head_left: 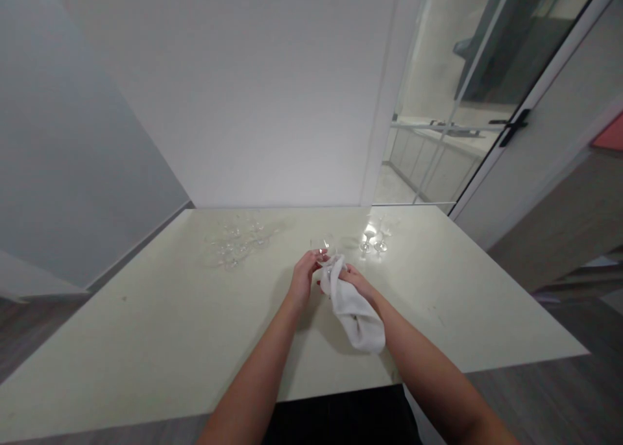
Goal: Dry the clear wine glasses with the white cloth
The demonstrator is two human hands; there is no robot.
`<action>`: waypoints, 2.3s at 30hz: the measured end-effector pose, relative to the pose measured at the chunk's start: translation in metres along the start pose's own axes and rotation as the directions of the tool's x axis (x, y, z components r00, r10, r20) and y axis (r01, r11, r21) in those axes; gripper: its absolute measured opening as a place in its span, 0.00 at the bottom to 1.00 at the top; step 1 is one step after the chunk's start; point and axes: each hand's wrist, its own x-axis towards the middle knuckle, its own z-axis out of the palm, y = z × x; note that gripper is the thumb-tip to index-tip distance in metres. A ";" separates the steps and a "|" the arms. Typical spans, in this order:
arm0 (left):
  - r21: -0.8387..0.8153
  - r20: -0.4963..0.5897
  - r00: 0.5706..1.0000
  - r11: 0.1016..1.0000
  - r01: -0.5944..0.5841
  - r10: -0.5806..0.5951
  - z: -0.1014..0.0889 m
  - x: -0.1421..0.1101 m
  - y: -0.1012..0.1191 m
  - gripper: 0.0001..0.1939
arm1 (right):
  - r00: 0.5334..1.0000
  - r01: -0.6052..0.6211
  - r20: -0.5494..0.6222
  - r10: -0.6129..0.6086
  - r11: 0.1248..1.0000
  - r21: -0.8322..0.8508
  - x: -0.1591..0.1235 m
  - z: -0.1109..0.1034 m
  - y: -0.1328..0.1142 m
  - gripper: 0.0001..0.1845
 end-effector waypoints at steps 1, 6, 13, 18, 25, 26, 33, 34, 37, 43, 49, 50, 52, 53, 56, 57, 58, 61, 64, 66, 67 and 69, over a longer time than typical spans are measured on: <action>0.015 -0.011 1.000 1.000 -0.009 0.009 0.000 0.000 0.000 0.20 | 1.000 0.012 -0.012 -0.013 1.000 -0.005 0.000 0.000 -0.001 0.23; 0.047 -0.102 0.994 0.998 0.041 -0.036 0.007 -0.004 0.006 0.22 | 0.985 0.161 -0.007 -0.170 0.942 -0.294 0.005 0.004 0.001 0.17; -0.134 -0.093 0.991 0.988 0.080 -0.092 0.010 -0.008 0.015 0.29 | 0.999 0.044 0.022 -0.040 0.979 -0.198 -0.004 0.011 0.001 0.21; -0.109 -0.017 0.999 0.994 0.028 -0.030 0.008 -0.007 0.014 0.33 | 0.997 -0.062 0.045 0.066 0.994 -0.085 -0.010 0.008 -0.003 0.25; -0.048 -0.186 0.979 0.996 0.071 -0.079 0.007 -0.005 0.008 0.24 | 0.968 0.238 0.010 -0.250 0.909 -0.341 0.001 0.013 0.005 0.18; -0.071 -0.143 0.986 0.994 0.079 -0.089 0.007 -0.005 0.009 0.24 | 0.981 0.187 0.002 -0.194 0.939 -0.288 0.001 0.013 0.007 0.19; 0.052 -0.114 0.993 0.999 0.001 0.005 0.011 -0.008 0.017 0.24 | 0.998 0.016 -0.057 -0.028 0.978 -0.207 0.002 0.012 0.020 0.20; 0.083 -0.159 0.987 0.996 -0.009 0.022 0.011 -0.007 0.016 0.23 | 0.991 0.098 -0.057 -0.119 0.952 -0.291 0.004 0.012 0.019 0.18; 0.146 -0.232 0.968 0.987 -0.060 0.094 0.009 -0.002 0.010 0.23 | 0.923 0.299 -0.044 -0.382 0.786 -0.540 0.010 0.010 0.015 0.13; 0.246 -0.172 0.976 0.965 -0.087 0.132 0.007 -0.002 0.002 0.24 | 0.923 0.317 0.015 -0.384 0.739 -0.594 0.011 0.005 0.014 0.13; -0.060 -0.081 0.995 0.997 0.048 -0.053 0.009 -0.008 0.011 0.25 | 0.998 -0.011 -0.066 0.010 1.000 -0.023 0.010 0.003 0.015 0.19; -0.077 -0.088 0.995 0.997 0.029 -0.036 0.008 -0.007 0.012 0.26 | 0.996 -0.020 -0.089 0.024 0.999 0.051 0.012 0.003 0.014 0.20; -0.084 -0.146 0.989 0.996 -0.044 0.031 0.006 -0.005 0.013 0.27 | 0.987 0.007 -0.162 0.014 0.991 0.133 0.016 0.001 0.011 0.19; -0.087 -0.183 0.981 0.993 -0.082 0.064 0.004 -0.004 0.013 0.27 | 0.977 0.028 -0.212 0.005 0.988 0.154 0.018 0.000 0.010 0.19; -0.152 -0.244 0.966 0.980 -0.132 0.092 -0.001 -0.001 0.015 0.27 | 0.946 0.065 -0.323 -0.004 0.982 0.180 0.023 -0.002 0.006 0.23; -0.182 -0.242 0.967 0.976 -0.123 0.077 -0.003 -0.001 0.016 0.26 | 0.946 0.074 -0.324 -0.011 0.980 0.185 0.024 -0.002 0.005 0.26; -0.207 -0.233 0.971 0.972 -0.107 0.058 -0.004 0.000 0.017 0.25 | 0.950 0.082 -0.312 -0.019 0.978 0.190 0.025 -0.002 0.005 0.28; -0.238 -0.194 0.981 0.969 -0.070 0.023 -0.003 -0.002 0.017 0.24 | 0.963 0.083 -0.267 -0.026 0.976 0.203 0.024 0.004 0.006 0.30; -0.220 -0.135 0.990 0.974 -0.060 0.031 0.002 -0.004 0.015 0.27 | 0.987 0.067 -0.159 -0.036 0.979 0.191 0.021 0.012 0.008 0.39; -0.181 -0.094 0.993 0.980 -0.089 0.073 0.006 -0.006 0.013 0.31 | 0.997 0.064 -0.042 -0.057 0.980 0.187 0.018 0.016 0.009 0.45; -0.154 -0.075 0.992 0.982 -0.107 0.097 0.008 -0.006 0.012 0.32 | 0.998 0.054 0.010 -0.056 0.980 0.189 0.018 0.017 0.010 0.47; -0.103 -0.050 0.990 0.985 -0.135 0.130 0.009 -0.007 0.012 0.34 | 0.998 0.016 0.051 -0.025 0.984 0.175 0.017 0.018 0.012 0.47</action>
